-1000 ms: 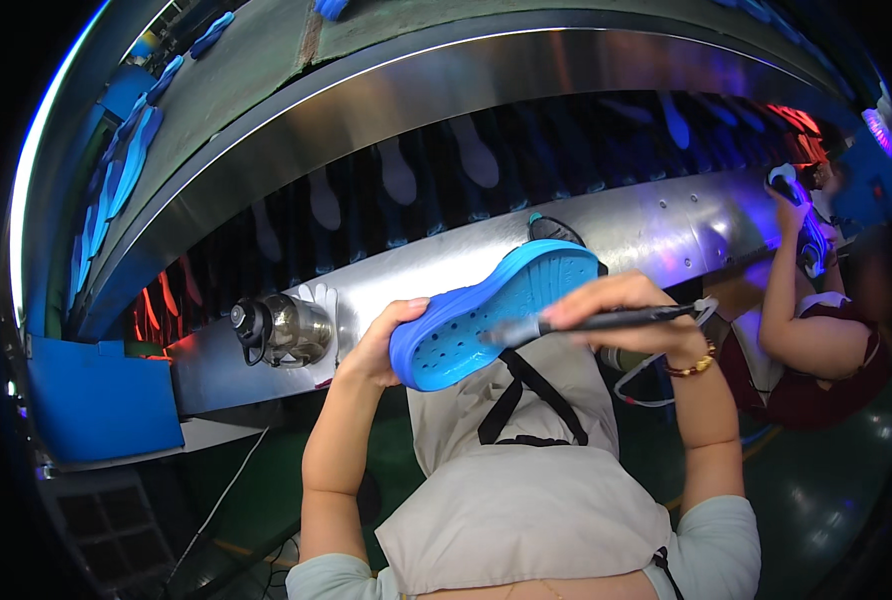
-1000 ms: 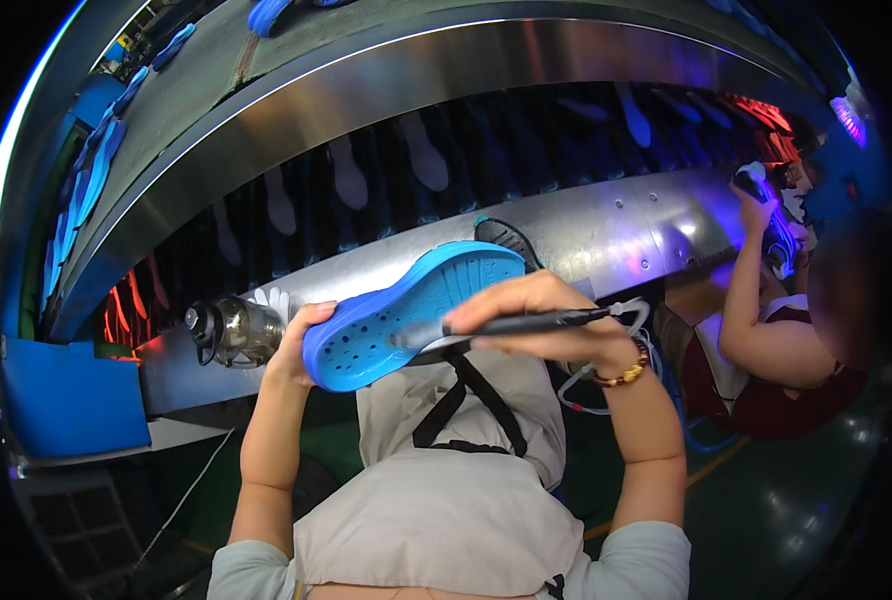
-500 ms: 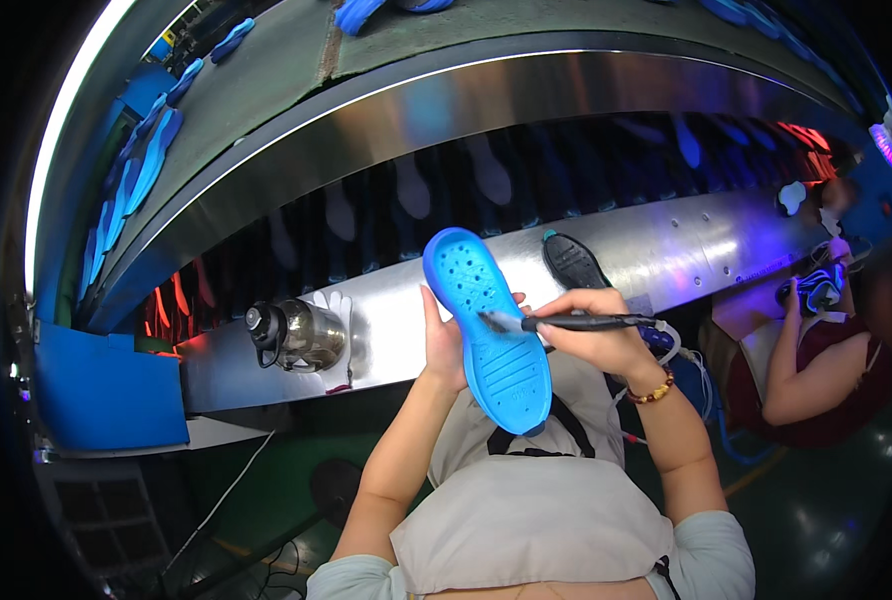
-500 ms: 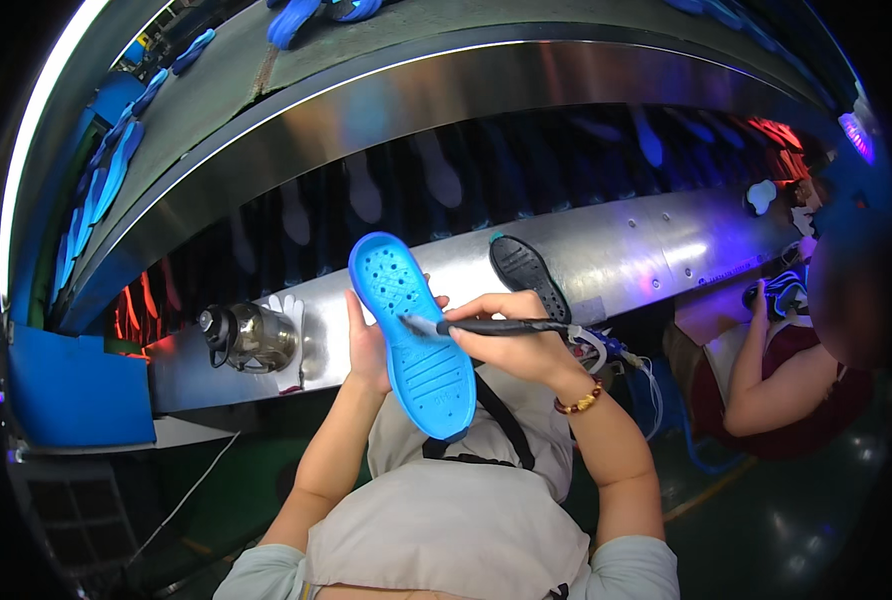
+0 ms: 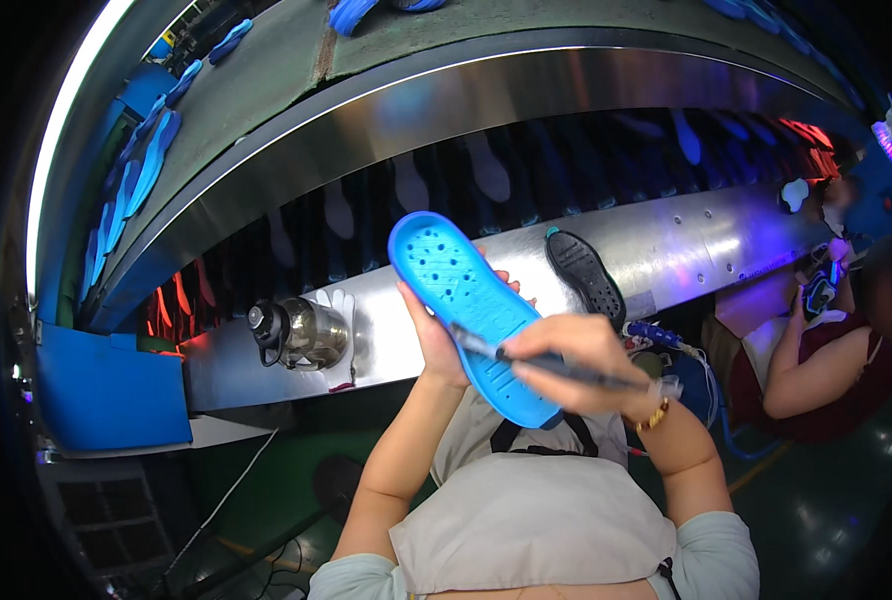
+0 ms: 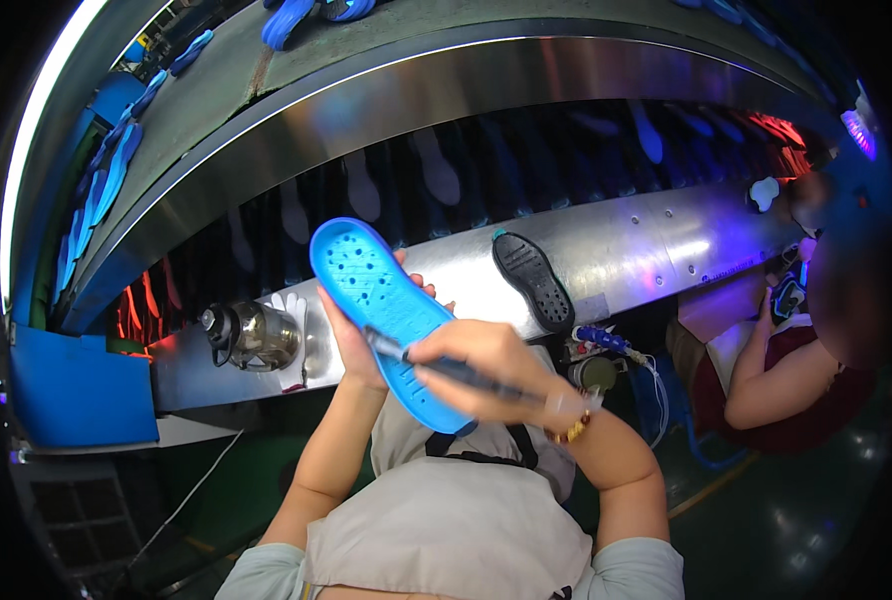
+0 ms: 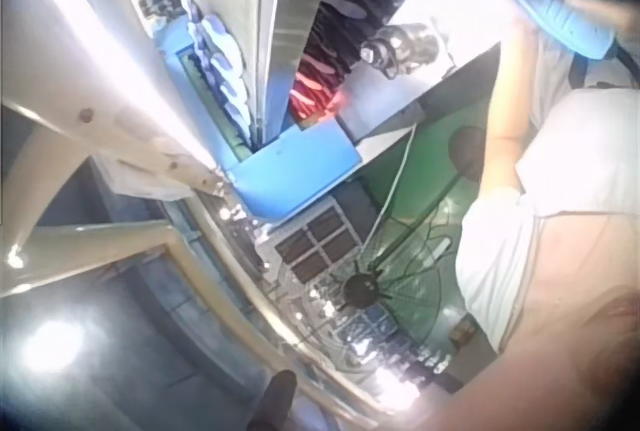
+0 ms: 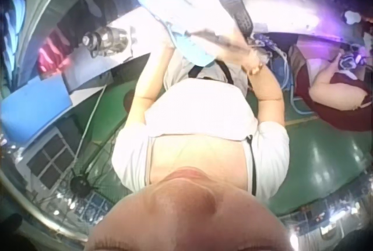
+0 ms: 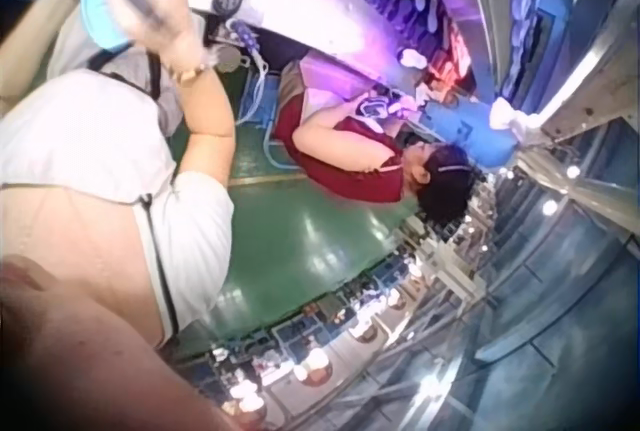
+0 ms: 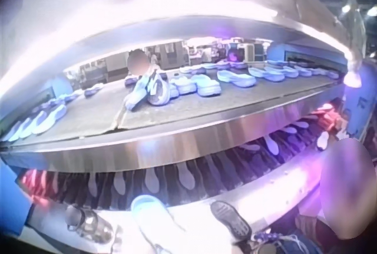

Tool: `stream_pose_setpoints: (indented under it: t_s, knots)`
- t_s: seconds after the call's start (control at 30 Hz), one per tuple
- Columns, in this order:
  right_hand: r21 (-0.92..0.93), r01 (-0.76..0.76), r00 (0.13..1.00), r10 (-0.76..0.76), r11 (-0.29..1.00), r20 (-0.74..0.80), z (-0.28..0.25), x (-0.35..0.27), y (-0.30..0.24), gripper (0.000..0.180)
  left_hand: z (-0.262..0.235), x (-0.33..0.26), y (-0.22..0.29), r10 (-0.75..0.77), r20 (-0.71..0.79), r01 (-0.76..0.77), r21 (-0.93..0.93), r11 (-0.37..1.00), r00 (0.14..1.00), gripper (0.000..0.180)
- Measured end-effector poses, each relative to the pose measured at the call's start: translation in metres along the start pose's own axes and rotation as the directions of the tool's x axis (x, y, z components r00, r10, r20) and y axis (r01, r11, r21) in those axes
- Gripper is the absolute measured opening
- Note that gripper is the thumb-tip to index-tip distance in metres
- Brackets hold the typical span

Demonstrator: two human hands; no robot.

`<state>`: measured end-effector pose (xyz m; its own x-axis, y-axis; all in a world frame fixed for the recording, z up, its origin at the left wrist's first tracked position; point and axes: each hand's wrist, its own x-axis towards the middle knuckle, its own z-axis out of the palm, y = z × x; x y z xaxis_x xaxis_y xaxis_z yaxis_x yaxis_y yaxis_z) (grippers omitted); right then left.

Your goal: The person repeatedly picks up blue slipper soles from a conveyor belt, scrubs them with a brush, and places them back on the belt. The person handles each slipper one at a time, focusing on the sole surface.

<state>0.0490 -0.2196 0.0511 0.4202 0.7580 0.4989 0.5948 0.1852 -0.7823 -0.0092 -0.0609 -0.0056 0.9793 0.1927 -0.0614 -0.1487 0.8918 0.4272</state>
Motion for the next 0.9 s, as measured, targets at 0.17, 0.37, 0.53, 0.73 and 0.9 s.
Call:
stream_pose_setpoints:
  t_s: [0.17, 0.37, 0.53, 0.73, 0.9]
  knots:
    - [0.314, -0.218, 0.976, 0.199, 0.924, 0.094, -0.013, -0.018, -0.003, 0.021, -0.005, 0.0, 0.019, 0.103, -0.049, -0.103, -0.01, 0.995, 0.994, 0.091]
    - [0.216, -0.104, 0.939, 0.024, 0.971, 0.342, -0.021, -0.02, 0.002, 0.025, 0.001, 0.002, 0.033, 0.132, 0.044, -0.134, 0.053, 0.99, 0.99, 0.093]
    - [0.64, -0.332, 0.934, 0.339, 0.693, 0.118, -0.02, -0.023, 0.02, 0.021, 0.036, 0.003, 0.036, 0.101, -0.098, -0.109, -0.083, 0.991, 0.99, 0.086]
    - [0.552, -0.335, 0.901, 0.432, 0.764, -0.05, 0.008, -0.022, -0.009, 0.023, 0.033, -0.021, 0.003, 0.137, 0.003, -0.137, -0.032, 0.99, 0.991, 0.069]
    - [0.457, -0.302, 0.935, 0.354, 0.836, -0.03, -0.004, -0.016, -0.008, 0.021, 0.021, -0.012, 0.014, 0.136, 0.025, -0.137, 0.071, 0.988, 0.99, 0.068]
